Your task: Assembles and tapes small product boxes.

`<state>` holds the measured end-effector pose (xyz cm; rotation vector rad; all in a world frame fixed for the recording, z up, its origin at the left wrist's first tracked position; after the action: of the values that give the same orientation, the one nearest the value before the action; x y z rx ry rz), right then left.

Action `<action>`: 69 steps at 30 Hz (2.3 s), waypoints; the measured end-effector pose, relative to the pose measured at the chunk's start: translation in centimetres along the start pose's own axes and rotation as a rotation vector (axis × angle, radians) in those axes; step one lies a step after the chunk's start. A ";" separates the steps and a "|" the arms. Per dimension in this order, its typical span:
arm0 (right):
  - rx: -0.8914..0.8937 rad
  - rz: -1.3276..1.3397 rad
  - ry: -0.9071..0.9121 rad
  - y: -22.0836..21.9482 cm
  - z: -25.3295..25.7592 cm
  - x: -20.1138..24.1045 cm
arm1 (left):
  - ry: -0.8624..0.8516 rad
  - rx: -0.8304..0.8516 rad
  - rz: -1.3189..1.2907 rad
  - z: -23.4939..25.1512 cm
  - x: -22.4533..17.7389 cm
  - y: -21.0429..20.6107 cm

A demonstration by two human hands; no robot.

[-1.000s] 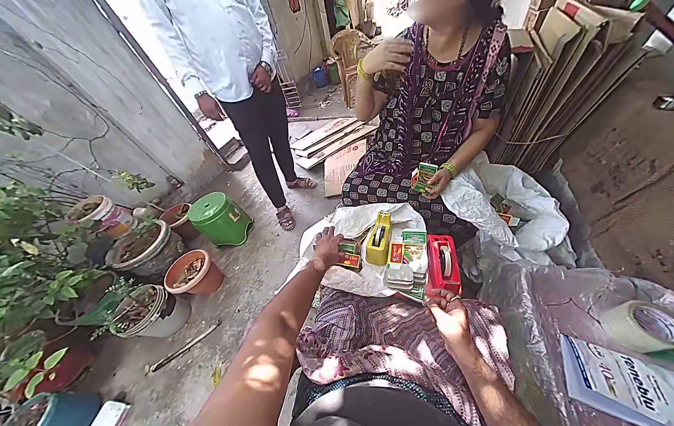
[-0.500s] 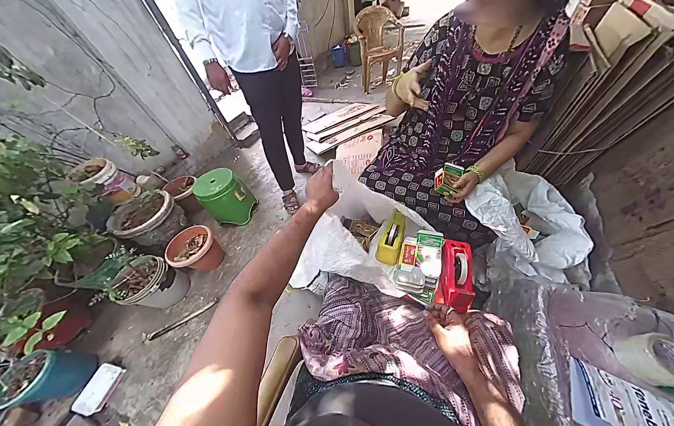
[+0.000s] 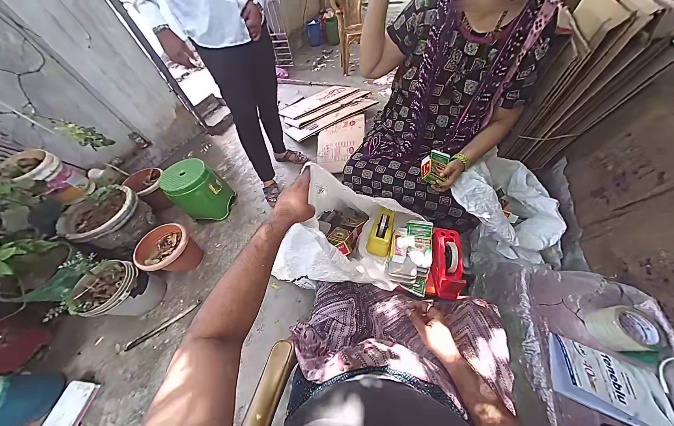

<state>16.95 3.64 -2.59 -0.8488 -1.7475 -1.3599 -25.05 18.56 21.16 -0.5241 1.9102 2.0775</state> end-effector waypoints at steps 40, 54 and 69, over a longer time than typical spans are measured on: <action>-0.208 0.114 0.123 6.0 0.0 4.0 | 0.121 -0.089 -0.595 -7.7 -14.3 -25.2; -0.508 0.310 0.361 4.8 0.1 3.9 | -0.663 -0.123 -0.458 -20.0 -14.9 -19.7; -0.357 0.425 0.178 7.3 0.3 4.4 | -0.216 -0.030 -1.064 -19.3 -15.7 -18.7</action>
<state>20.96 5.77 4.68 -1.1750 -1.1214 -1.4186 -1.31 1.78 9.95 -0.9896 1.0655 1.3612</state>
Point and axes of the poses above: each hand's wrist, its own z-axis towards the middle knuckle, its own y-axis out of the back of the hand, x = y × z, the point moved 2 cm from there along z, towards the middle knuckle, and after that the axes turned 2 degrees about -z, right-handed, at the moved point
